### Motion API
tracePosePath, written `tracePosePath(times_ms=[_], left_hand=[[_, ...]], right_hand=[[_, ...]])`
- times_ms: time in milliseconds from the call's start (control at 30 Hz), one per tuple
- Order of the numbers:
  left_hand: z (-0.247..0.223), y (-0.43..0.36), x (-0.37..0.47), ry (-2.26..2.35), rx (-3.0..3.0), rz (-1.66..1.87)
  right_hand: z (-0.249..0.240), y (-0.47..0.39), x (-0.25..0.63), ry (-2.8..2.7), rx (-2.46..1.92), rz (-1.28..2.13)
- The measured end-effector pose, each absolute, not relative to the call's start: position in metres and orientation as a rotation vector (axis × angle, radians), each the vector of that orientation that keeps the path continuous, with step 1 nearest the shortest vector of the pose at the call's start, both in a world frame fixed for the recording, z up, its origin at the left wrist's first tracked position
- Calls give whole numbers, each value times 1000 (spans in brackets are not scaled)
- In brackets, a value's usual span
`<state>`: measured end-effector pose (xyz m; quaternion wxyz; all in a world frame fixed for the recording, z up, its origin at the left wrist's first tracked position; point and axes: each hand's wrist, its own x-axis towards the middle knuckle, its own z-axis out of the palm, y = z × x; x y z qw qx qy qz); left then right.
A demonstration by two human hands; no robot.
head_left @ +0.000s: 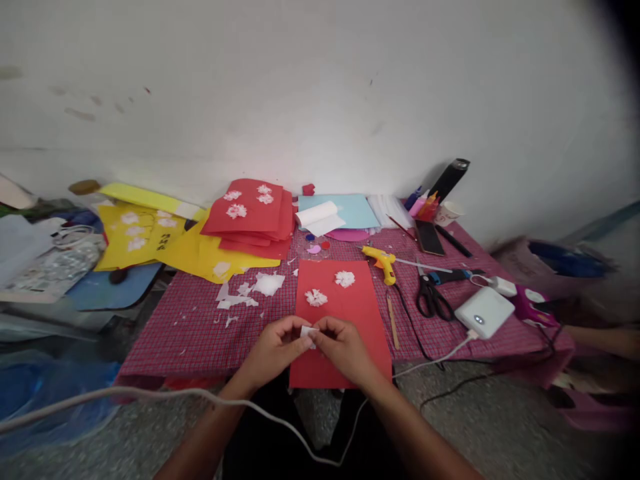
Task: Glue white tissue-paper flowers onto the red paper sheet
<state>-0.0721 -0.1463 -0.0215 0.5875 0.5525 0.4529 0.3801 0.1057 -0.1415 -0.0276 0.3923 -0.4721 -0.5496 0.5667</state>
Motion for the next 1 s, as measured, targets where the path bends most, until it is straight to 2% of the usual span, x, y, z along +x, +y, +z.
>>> tracePosePath(times_ms=[167, 333, 467, 667, 833, 1000], left_hand=[[-28, -144, -65, 1154, 1208, 891], [-30, -133, -64, 1216, 1138, 943], [-26, -103, -58, 1175, 1130, 1047], [-17, -51, -40, 1057, 1047, 1107], [-24, -29, -33, 1063, 1020, 1081], [-30, -24, -37, 1050, 1027, 1092]], right_hand=[[-24, -141, 145, -1615, -1277, 1192], [-23, -121, 231, -1909, -1914, 337], [-26, -109, 254, -2134, -2157, 81], [-29, -108, 256, -2135, -2166, 72], [-23, -114, 260, -1920, -1733, 383], [-17, -106, 224, -1791, -1459, 579]])
